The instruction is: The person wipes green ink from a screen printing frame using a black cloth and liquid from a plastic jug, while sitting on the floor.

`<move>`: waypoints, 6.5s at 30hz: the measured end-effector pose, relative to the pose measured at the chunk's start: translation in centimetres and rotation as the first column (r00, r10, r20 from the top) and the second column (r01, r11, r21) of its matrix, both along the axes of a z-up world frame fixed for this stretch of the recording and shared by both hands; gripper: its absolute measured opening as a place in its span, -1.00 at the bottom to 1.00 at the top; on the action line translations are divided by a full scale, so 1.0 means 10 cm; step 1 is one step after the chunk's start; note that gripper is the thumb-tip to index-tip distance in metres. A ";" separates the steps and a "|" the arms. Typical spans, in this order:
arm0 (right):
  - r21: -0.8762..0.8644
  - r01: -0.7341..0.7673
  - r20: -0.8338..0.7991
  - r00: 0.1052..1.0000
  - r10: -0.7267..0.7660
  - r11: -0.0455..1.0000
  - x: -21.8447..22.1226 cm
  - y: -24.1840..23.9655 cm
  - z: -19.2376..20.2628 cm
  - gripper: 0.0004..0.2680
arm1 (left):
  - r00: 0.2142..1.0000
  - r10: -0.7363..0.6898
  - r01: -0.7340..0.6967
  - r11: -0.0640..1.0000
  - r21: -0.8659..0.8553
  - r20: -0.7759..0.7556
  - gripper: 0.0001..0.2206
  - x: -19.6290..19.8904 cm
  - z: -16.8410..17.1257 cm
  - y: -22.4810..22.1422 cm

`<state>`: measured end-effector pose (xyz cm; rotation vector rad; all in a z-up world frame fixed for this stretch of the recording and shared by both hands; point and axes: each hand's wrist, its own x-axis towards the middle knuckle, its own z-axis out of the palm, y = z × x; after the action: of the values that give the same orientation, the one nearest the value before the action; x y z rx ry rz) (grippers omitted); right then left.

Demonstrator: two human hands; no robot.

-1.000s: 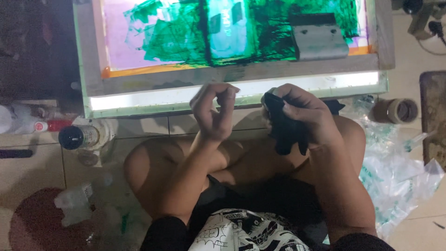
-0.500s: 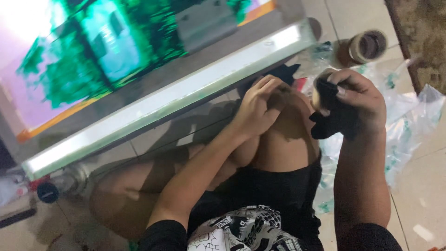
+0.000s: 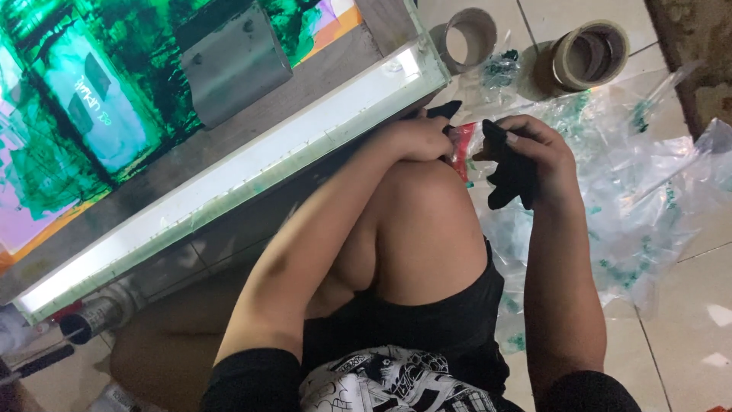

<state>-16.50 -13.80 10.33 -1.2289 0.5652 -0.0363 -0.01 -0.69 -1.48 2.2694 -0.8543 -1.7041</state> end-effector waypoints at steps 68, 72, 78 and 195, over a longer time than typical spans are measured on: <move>0.188 0.496 0.065 0.855 -0.515 0.848 0.25 -0.44 -1.42 -0.89 | 0.789 0.614 -0.572 0.752 -0.327 0.032 -0.81 0.07 0.05 -0.93; 0.221 0.455 0.113 0.866 -0.486 0.862 0.20 -0.49 -1.20 -0.83 | 0.767 0.638 -0.598 0.670 -0.440 -0.071 -0.89 0.04 0.41 -0.86; 0.263 0.348 0.312 0.852 -0.420 0.900 0.08 -0.47 -0.64 -0.83 | 0.745 0.583 -0.600 0.372 -0.708 -0.325 -0.85 -0.13 1.26 -0.57; 0.074 0.209 0.485 0.846 -0.219 0.975 -0.01 -0.67 0.00 -0.63 | 0.519 0.369 -0.804 -0.096 -0.587 -0.771 -0.83 -0.41 1.46 -0.41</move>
<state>-16.60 -20.46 10.37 -1.0772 0.2493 -0.5216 -4.10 -4.77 13.15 0.9906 -0.3371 -0.6471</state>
